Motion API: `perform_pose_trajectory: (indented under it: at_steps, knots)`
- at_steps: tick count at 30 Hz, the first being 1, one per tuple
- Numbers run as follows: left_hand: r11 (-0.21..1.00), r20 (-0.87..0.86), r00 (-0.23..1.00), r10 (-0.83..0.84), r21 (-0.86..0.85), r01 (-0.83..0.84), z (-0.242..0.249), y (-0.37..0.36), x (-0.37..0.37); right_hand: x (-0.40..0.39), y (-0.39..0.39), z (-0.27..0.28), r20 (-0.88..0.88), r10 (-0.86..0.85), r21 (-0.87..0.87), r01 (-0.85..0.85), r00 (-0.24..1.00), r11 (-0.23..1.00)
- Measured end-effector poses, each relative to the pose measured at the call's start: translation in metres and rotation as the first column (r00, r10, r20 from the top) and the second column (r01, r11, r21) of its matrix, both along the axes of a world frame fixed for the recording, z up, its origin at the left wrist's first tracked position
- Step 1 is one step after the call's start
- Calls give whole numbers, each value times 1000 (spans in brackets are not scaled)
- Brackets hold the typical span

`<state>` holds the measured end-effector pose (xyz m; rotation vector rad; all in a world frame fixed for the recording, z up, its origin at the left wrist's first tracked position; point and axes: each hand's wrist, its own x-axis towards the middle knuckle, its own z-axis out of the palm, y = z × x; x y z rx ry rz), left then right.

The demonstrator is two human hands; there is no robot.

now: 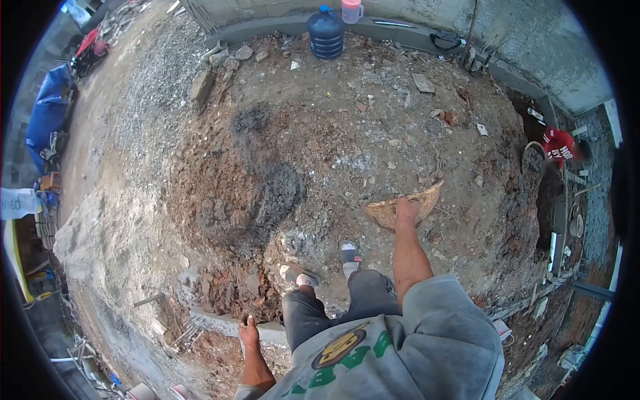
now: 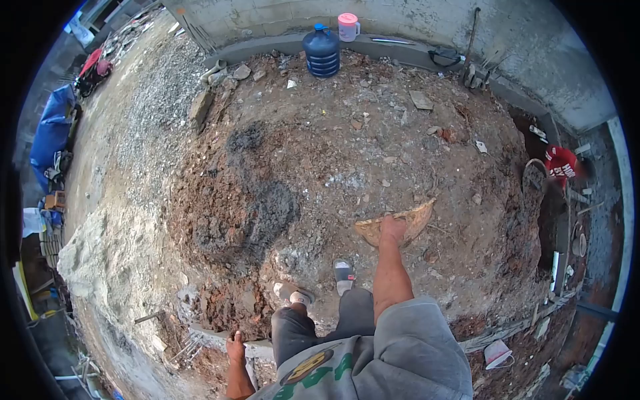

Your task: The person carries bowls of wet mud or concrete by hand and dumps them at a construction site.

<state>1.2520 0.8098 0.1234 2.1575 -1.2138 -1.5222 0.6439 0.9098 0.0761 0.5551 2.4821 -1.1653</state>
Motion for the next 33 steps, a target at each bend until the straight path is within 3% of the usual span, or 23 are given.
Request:
perform_pose_trajectory:
  at_steps: [2, 4, 6, 7, 8, 9, 10, 11, 12, 13, 15, 16, 18, 20, 21, 22, 23, 25, 31, 32, 33]
  knots:
    - [999, 88, 995, -38, -24, 40, 0, -4, 1, -4, -7, -9, -31, -103, -14, 103, 994, 995]
    - [996, 93, 993, -72, -46, 77, 10, -13, 3, 10, -26, -32, -71, -192, -322, 160, 979, 933]
    - [994, 36, 997, -72, -79, 74, 19, -28, -5, 38, -55, -31, 144, -378, -468, 400, 914, 788]
    - [993, -26, 998, -51, -103, 49, 28, -36, -11, 56, -63, -27, 306, -348, -526, 462, 886, 714]
    - [984, 29, 987, -159, -78, 161, 35, -48, -18, 72, -62, -22, 456, -295, -566, 530, 840, 632]
    - [985, -17, 989, -146, -95, 144, 20, -58, -15, 85, -50, -42, 458, -314, -562, 545, 831, 623]
    - [987, -69, 990, -124, -112, 116, 19, -64, -27, 101, -38, -77, 429, -206, -436, 402, 879, 806]
    - [978, -33, 980, -196, -76, 193, 21, -69, -33, 114, -25, -109, 423, -82, -284, 218, 902, 934]
    - [963, 3, 964, -267, -34, 267, 43, -75, -58, 122, -11, -64, 443, 17, -245, 103, 896, 964]
    - [961, -1, 962, -274, -31, 274, 35, -83, -58, 124, 8, -61, 441, 9, -241, 109, 898, 964]
    - [873, 29, 919, -393, -302, 382, 6, -90, -51, 126, 62, -60, 262, 159, -14, -161, 952, 987]
    - [893, -57, 917, -396, -255, 370, 4, -89, -46, 133, 83, -41, 258, 123, 12, -130, 958, 991]
    - [919, -159, 909, -386, -152, 364, -12, -89, -40, 136, 143, 36, 242, 289, 344, -360, 926, 867]
    - [929, -151, 918, -367, -2, 371, -18, -79, -29, 151, 203, 61, 208, 125, 408, -202, 970, 890]
    - [955, -196, 948, -252, 110, 276, -51, -82, -9, 158, 232, 74, 171, 29, 438, -102, 985, 893]
    - [951, -184, 945, -270, 102, 292, -81, -85, 11, 168, 254, 84, 136, 2, 463, -66, 991, 884]
    - [907, 170, 891, -421, 72, 415, -107, -93, 31, 182, 274, 90, 112, -14, 477, -41, 994, 878]
    - [827, 436, 702, -563, 298, 477, -125, -108, 38, 208, 309, 107, 86, -167, 457, 110, 982, 882]
    - [481, 133, 462, -877, 235, 845, -116, -180, -77, 336, 408, 102, 84, -499, 404, 428, 863, 808]
    - [456, 139, 435, -890, 225, 861, -92, -184, -97, 365, 424, 82, 94, -539, 422, 457, 837, 783]
    - [511, 223, 471, -854, 178, 841, -42, -147, -167, 394, 438, 60, 103, -574, 441, 480, 812, 758]
